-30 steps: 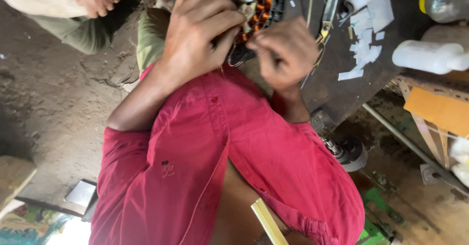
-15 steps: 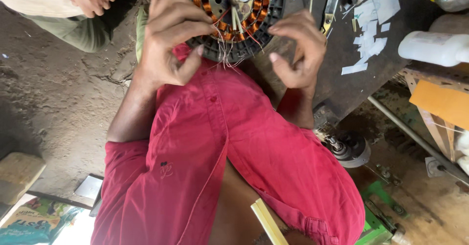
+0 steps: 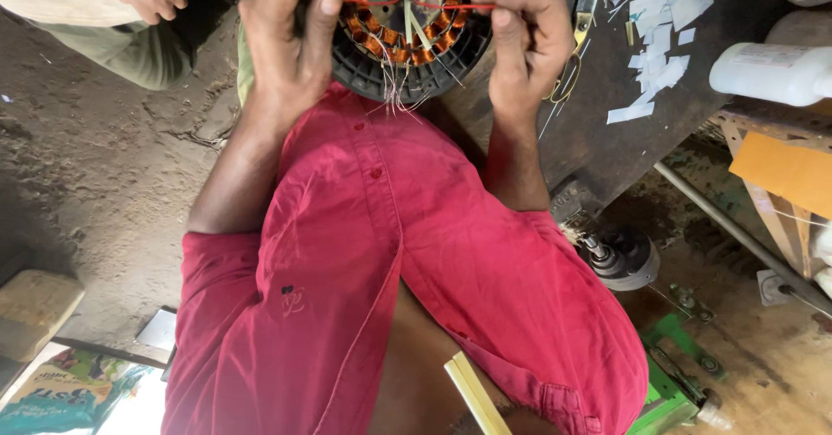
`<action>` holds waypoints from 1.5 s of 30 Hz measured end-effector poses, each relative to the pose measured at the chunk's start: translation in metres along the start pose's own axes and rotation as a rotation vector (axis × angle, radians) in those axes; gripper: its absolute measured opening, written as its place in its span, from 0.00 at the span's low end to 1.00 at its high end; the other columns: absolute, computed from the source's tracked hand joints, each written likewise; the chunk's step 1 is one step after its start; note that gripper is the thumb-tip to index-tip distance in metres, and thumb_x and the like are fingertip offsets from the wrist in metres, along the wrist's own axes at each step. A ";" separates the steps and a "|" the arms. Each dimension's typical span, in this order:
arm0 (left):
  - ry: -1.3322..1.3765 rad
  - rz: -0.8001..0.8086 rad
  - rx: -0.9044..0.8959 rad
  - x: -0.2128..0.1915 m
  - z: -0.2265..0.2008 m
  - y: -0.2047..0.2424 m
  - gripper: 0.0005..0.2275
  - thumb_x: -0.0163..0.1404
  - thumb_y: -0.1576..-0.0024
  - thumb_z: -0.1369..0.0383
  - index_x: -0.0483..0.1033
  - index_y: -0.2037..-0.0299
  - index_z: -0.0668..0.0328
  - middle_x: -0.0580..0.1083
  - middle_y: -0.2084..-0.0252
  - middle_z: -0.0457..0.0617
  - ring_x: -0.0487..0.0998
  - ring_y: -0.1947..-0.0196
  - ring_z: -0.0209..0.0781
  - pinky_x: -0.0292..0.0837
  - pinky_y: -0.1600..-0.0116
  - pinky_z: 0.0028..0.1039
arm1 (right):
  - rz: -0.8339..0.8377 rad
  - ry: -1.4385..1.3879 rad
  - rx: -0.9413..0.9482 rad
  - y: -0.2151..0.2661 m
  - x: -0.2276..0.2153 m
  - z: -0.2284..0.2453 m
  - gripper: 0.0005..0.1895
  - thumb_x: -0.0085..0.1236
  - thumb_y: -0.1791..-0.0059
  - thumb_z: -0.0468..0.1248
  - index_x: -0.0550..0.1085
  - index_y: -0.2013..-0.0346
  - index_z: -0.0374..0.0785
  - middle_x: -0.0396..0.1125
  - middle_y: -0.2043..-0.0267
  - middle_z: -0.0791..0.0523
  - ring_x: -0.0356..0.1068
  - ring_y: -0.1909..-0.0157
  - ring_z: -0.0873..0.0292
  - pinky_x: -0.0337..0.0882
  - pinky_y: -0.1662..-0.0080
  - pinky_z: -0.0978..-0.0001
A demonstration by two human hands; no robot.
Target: The person works on a motor stator, stripping and twisting copper wires, then wrapping connections with insulating tape. They use scissors to cut tape and continue securing wire ends throughout the clip.
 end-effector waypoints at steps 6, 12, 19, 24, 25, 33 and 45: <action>0.047 0.061 0.128 0.028 -0.021 -0.006 0.05 0.43 0.25 0.68 0.66 0.50 0.61 0.75 0.54 0.52 0.80 0.56 0.42 0.74 0.49 0.30 | 0.213 0.167 -0.239 -0.003 0.051 0.041 0.04 0.48 0.42 0.33 0.67 0.60 0.35 0.76 0.61 0.51 0.78 0.58 0.58 0.71 0.51 0.60; -0.096 0.172 0.194 0.044 -0.027 -0.010 0.15 0.62 0.34 0.66 0.65 0.53 0.62 0.74 0.60 0.50 0.74 0.60 0.47 0.67 0.49 0.36 | 0.266 0.299 -0.226 -0.001 0.048 0.046 0.03 0.52 0.41 0.32 0.69 0.59 0.36 0.78 0.60 0.52 0.78 0.58 0.61 0.69 0.54 0.62; -0.087 0.202 0.239 0.046 -0.038 -0.009 0.11 0.66 0.40 0.73 0.79 0.51 0.60 0.79 0.56 0.49 0.78 0.56 0.43 0.65 0.48 0.32 | 0.125 0.165 -0.247 -0.005 0.041 0.046 0.04 0.64 0.49 0.28 0.76 0.65 0.30 0.73 0.60 0.48 0.77 0.59 0.57 0.79 0.60 0.68; -0.083 0.227 0.223 0.050 -0.041 -0.013 0.04 0.65 0.40 0.73 0.84 0.59 0.57 0.81 0.61 0.43 0.76 0.61 0.38 0.61 0.51 0.31 | 0.145 0.286 -0.297 -0.004 0.049 0.064 0.08 0.69 0.52 0.31 0.76 0.68 0.30 0.67 0.61 0.52 0.68 0.62 0.55 0.68 0.59 0.66; -0.083 0.235 0.207 0.050 -0.041 -0.014 0.03 0.65 0.39 0.72 0.84 0.59 0.57 0.80 0.62 0.42 0.76 0.61 0.39 0.61 0.51 0.31 | 0.140 0.292 -0.310 -0.004 0.049 0.066 0.08 0.69 0.52 0.31 0.76 0.68 0.31 0.66 0.61 0.53 0.66 0.62 0.55 0.67 0.59 0.65; -0.083 0.197 0.142 0.049 -0.038 -0.018 0.04 0.64 0.38 0.70 0.83 0.60 0.58 0.77 0.66 0.44 0.73 0.64 0.41 0.60 0.53 0.33 | -0.092 -0.016 -0.237 -0.012 0.022 0.057 0.01 0.59 0.51 0.29 0.75 0.66 0.33 0.68 0.59 0.55 0.65 0.69 0.63 0.67 0.68 0.72; -0.102 0.189 0.145 0.048 -0.035 -0.014 0.03 0.64 0.37 0.72 0.83 0.59 0.59 0.78 0.64 0.45 0.75 0.61 0.42 0.62 0.51 0.33 | 0.108 -0.373 -0.946 0.002 0.059 0.250 0.14 0.65 0.51 0.30 0.69 0.62 0.51 0.75 0.61 0.69 0.74 0.57 0.66 0.63 0.54 0.67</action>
Point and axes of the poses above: each hand's wrist, its own y-axis away from the middle knuckle, its own x-axis out of the palm, z = x × y, the point moved 9 cm from there along -y, towards the middle knuckle
